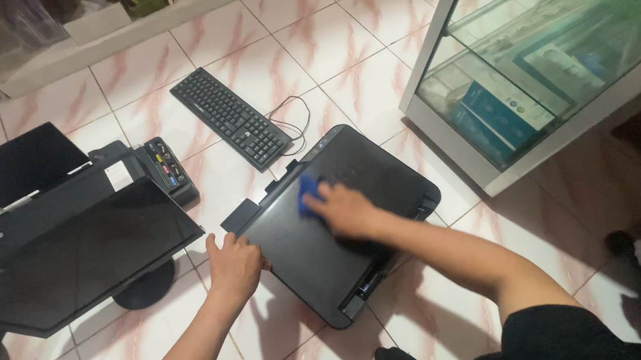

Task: The person wipes the exterior of a printer with a cloth and wipes the ink tank area.

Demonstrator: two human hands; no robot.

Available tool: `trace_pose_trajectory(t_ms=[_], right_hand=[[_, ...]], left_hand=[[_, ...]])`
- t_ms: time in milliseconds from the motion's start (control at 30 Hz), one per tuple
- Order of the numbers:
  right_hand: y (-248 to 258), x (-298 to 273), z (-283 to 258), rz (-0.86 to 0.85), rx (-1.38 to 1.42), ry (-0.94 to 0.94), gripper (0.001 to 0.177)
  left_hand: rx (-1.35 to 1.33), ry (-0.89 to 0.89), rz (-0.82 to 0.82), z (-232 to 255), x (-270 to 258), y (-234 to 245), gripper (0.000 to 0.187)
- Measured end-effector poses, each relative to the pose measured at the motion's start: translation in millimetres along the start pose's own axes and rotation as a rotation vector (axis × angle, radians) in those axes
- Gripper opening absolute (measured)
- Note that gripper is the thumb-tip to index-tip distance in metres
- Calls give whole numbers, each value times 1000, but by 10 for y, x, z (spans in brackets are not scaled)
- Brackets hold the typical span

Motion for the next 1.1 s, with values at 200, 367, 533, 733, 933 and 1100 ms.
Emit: trace_pose_trajectory(t_ms=[200, 367, 533, 733, 933, 1100], right_hand=[[116, -93, 25, -98, 35, -6, 68], [165, 292, 1062, 70, -133, -468, 49], [46, 568, 1251, 99, -103, -639, 54], [-47, 779, 628, -24, -50, -373, 46], [-178, 820, -238, -71, 38, -83, 38], [-194, 859, -370, -56, 98, -6, 41]], left_hand=[[-28, 54, 28, 18, -55, -22, 28], [-14, 70, 12, 26, -20, -102, 25], [-4, 66, 54, 33, -19, -132, 30], [6, 31, 77, 30, -13, -135, 26], [54, 31, 89, 44, -31, -123, 23], [69, 44, 33, 74, 10, -131, 14]])
Point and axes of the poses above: each hand's wrist, its own x-axis towards the middle knuckle, its own y-axis out of the back of the hand, z = x × y, the point moved 2 cm from there along x, towards the middle knuckle
